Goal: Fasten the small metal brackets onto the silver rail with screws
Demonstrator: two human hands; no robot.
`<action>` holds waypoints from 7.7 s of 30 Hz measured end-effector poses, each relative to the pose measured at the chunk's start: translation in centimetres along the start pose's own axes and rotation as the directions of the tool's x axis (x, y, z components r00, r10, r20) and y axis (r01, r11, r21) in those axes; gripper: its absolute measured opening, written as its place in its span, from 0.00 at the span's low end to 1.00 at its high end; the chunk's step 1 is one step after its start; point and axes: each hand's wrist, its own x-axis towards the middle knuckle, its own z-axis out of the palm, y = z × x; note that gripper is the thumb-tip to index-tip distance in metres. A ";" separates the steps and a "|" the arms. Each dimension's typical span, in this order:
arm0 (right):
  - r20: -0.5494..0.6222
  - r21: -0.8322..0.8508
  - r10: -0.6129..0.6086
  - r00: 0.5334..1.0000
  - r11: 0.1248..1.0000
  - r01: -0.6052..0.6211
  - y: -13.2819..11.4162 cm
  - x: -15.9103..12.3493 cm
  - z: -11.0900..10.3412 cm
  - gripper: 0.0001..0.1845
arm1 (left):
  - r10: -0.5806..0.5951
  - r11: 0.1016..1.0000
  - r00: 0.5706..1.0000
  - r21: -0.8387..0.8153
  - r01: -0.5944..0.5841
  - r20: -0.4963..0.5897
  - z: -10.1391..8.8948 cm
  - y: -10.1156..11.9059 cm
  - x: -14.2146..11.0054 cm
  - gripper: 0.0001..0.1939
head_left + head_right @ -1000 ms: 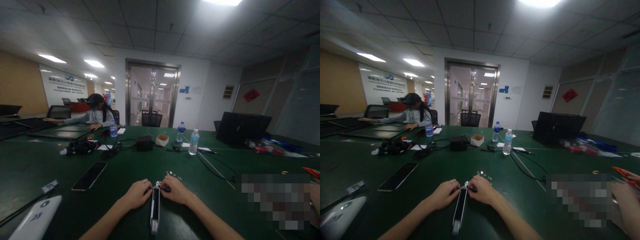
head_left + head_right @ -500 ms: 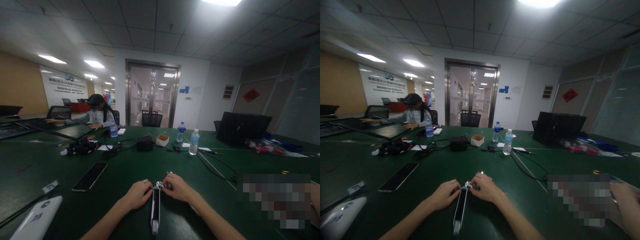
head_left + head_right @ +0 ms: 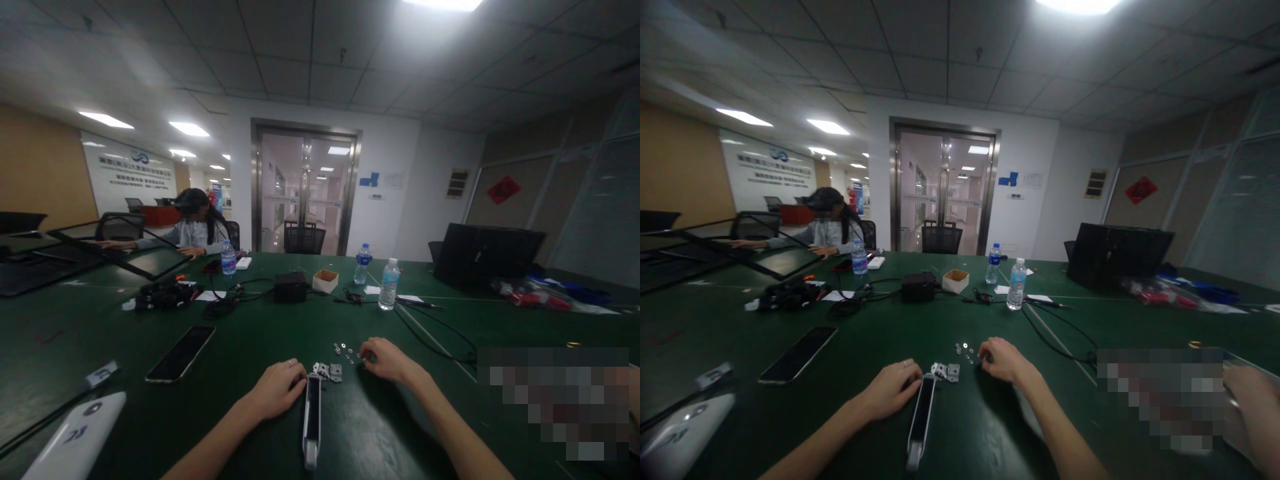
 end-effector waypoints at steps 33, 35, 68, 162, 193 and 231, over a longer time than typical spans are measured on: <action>-0.006 0.366 -0.218 0.976 0.908 0.205 -6.3 -0.2 0.9 0.07 | 0.037 0.999 0.999 0.016 -0.037 -0.018 0.3 -0.3 0.1 0.11; 0.011 0.370 -0.223 0.975 0.906 0.204 -6.9 -0.2 1.2 0.06 | 0.038 0.999 0.999 0.018 -0.038 -0.022 0.3 -0.3 0.1 0.11; -0.160 0.326 -0.214 0.964 0.910 0.257 -8.2 -0.2 2.7 0.06 | 0.036 0.999 0.999 0.024 -0.036 -0.039 0.5 -0.6 0.2 0.10; -0.095 0.317 -0.215 0.972 0.919 0.234 -8.5 -0.4 1.8 0.05 | 0.010 1.000 1.000 0.025 -0.010 -0.014 0.3 -0.2 0.1 0.11; -0.217 0.020 -0.068 0.974 0.997 0.074 -2.5 0.6 0.9 0.11 | 0.014 1.000 1.000 0.011 -0.014 -0.010 0.4 -0.5 0.2 0.11; 0.026 0.300 -0.211 0.977 0.934 0.193 -7.7 -0.3 1.3 0.02 | 0.037 0.999 0.999 0.037 -0.036 -0.027 0.6 -0.5 0.3 0.11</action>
